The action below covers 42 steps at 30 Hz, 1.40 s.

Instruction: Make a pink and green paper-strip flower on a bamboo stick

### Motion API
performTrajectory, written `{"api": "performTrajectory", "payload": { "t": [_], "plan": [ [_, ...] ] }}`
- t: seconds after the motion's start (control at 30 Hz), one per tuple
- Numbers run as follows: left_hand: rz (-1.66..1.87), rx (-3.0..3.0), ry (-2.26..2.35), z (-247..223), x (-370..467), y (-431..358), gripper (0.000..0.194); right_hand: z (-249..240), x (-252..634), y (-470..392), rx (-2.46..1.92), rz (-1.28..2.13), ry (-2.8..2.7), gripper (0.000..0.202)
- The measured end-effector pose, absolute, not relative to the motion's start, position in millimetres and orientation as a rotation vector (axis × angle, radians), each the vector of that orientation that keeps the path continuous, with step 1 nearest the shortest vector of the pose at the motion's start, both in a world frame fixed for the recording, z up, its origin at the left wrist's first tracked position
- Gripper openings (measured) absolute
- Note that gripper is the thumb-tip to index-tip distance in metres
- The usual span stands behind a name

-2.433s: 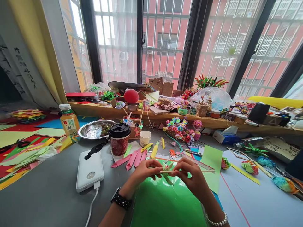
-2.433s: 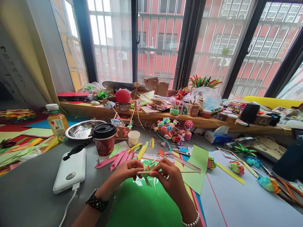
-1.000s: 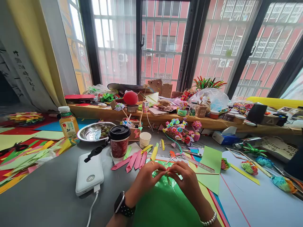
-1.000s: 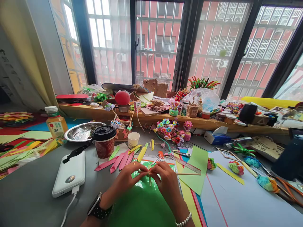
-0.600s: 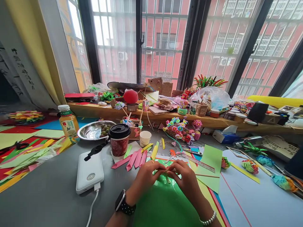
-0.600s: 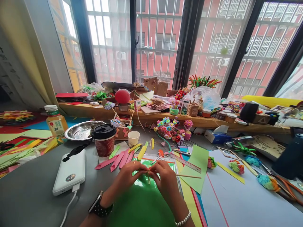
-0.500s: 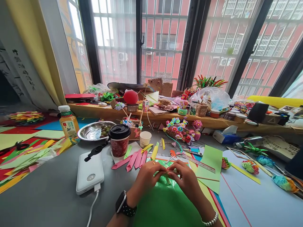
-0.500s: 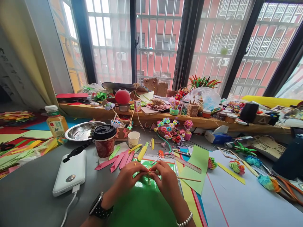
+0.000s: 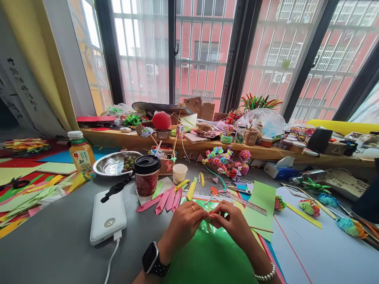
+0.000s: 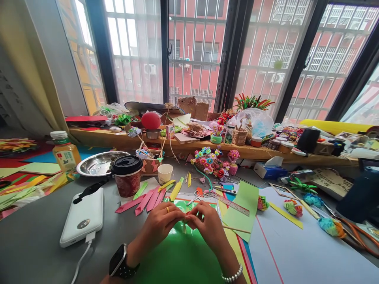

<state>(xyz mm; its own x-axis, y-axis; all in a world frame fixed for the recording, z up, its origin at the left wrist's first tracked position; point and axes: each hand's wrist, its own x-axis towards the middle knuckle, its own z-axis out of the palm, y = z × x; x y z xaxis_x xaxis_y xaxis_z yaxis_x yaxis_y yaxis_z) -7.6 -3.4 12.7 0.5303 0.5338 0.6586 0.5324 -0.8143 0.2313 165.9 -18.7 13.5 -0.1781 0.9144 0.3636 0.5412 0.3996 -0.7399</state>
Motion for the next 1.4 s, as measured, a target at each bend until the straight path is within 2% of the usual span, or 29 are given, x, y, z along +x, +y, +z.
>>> {"api": "performTrajectory", "payload": {
  "t": [0.23,0.5,0.6,0.77,0.87,1.0,1.2,1.4],
  "plan": [
    [1.242,2.781,0.962,14,-7,-5,0.017,13,166,-20,-1.269,0.548,-1.863,0.016],
    [1.300,2.681,0.972,10,-7,-2,0.014,14,163,-24,-1.197,0.367,-1.882,0.022],
    [1.404,2.446,0.980,9,-8,-1,0.011,16,164,-26,-1.186,0.310,-1.867,0.022],
    [1.588,1.574,1.130,12,-8,2,0.038,19,165,-28,-1.123,0.255,-1.787,0.018],
    [1.379,1.164,1.034,11,-2,4,0.040,19,164,-28,-1.084,0.272,-1.738,0.017],
    [1.043,0.912,0.718,1,4,6,0.035,18,160,-29,-1.049,0.356,-1.737,0.017],
    [0.986,0.762,0.577,-3,5,3,0.026,14,156,-29,-1.011,0.376,-1.763,0.016],
    [0.978,0.756,0.605,0,5,1,0.026,12,155,-28,-1.010,0.279,-1.816,0.013]
  ]
}}
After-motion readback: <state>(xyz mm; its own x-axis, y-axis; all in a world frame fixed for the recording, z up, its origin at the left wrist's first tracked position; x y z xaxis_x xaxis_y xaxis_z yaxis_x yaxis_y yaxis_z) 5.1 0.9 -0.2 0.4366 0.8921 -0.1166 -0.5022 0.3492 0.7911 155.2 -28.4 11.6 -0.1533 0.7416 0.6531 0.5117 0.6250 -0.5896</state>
